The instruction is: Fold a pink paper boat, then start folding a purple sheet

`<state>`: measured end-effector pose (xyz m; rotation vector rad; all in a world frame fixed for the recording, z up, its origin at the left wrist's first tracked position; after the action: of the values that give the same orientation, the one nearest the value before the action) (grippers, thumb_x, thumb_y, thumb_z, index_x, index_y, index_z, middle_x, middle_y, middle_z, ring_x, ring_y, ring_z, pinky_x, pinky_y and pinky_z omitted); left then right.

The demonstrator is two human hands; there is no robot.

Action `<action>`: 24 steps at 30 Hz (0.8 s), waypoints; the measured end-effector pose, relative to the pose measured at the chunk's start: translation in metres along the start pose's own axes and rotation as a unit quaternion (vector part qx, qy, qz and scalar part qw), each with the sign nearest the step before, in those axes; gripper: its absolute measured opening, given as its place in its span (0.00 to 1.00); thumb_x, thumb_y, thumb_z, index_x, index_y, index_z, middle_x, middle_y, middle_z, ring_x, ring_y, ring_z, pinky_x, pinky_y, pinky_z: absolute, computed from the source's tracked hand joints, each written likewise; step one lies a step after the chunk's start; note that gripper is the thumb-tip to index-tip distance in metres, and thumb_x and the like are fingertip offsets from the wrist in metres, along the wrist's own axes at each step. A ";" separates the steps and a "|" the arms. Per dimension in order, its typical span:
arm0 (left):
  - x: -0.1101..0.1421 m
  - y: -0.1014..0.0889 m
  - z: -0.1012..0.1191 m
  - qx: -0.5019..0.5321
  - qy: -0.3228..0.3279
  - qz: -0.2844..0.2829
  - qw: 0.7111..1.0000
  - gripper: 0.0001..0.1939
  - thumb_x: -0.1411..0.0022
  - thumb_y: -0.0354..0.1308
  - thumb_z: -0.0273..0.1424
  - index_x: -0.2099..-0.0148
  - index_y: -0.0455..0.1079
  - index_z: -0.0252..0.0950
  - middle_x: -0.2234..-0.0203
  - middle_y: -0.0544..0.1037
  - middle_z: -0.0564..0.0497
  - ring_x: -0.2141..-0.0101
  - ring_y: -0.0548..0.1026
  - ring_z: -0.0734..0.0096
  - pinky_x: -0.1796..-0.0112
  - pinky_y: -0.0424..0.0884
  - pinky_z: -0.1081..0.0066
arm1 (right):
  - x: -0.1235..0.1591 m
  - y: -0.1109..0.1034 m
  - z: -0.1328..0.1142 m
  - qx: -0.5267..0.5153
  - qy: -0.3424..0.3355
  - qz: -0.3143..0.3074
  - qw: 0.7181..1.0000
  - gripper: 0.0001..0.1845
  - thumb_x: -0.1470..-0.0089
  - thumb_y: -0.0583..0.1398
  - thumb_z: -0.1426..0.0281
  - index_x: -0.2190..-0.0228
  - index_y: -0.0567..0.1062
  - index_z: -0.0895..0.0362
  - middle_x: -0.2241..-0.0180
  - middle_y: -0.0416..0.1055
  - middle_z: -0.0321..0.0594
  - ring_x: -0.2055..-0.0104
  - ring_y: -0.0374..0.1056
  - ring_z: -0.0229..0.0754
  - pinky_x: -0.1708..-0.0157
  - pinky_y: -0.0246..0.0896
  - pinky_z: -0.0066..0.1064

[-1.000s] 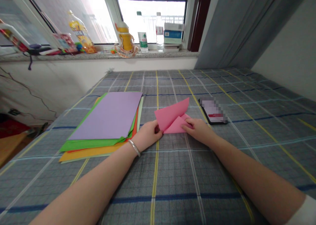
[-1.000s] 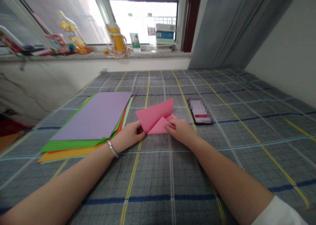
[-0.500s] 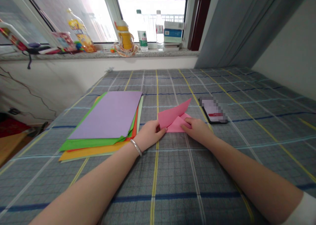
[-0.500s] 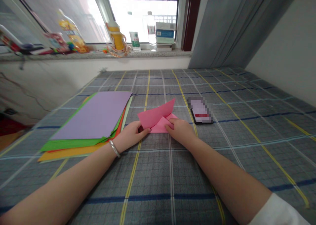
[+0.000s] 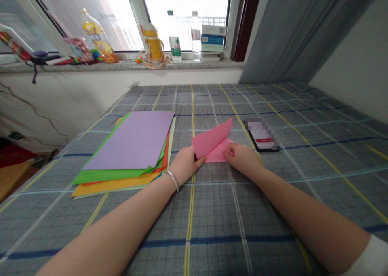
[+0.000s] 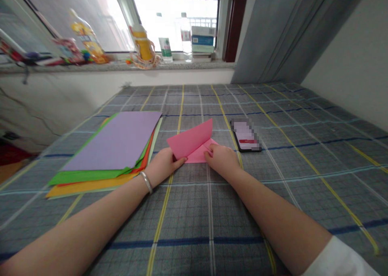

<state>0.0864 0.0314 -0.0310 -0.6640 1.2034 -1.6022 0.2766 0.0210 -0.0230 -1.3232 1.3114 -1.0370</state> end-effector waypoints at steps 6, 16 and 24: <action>0.000 -0.001 0.003 -0.032 0.019 -0.001 0.999 0.12 0.38 0.55 0.37 0.60 0.74 0.35 0.68 0.79 0.46 0.68 0.75 0.63 0.68 0.64 0.70 | -0.001 -0.002 -0.004 0.022 -0.015 0.009 1.000 0.16 0.41 0.49 0.61 0.73 0.72 0.54 0.74 0.76 0.40 0.72 0.69 0.42 0.76 0.40 0.31; -0.001 0.001 0.006 -0.032 0.049 0.020 0.998 0.10 0.38 0.54 0.34 0.60 0.72 0.34 0.66 0.78 0.44 0.65 0.75 0.60 0.64 0.67 0.67 | -0.002 -0.003 -0.011 0.068 -0.020 0.014 0.997 0.17 0.42 0.49 0.63 0.72 0.73 0.55 0.71 0.78 0.44 0.70 0.73 0.46 0.75 0.48 0.32; 0.004 -0.011 -0.006 0.142 0.060 -0.063 0.986 0.14 0.45 0.53 0.26 0.54 0.66 0.34 0.70 0.73 0.52 0.72 0.71 0.70 0.70 0.64 0.72 | -0.002 -0.002 -0.009 0.063 -0.008 0.000 0.998 0.16 0.43 0.49 0.63 0.71 0.74 0.55 0.71 0.78 0.44 0.68 0.74 0.47 0.73 0.51 0.33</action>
<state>0.0760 0.0302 -0.0239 -0.4730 1.0067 -1.8987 0.2680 0.0228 -0.0194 -1.2351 1.2139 -1.0888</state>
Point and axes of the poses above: each hand's wrist, its own x-axis away from the middle knuckle, its own y-axis out of the palm, z = x × y, the point moved 5 cm from there along -x, towards the middle knuckle
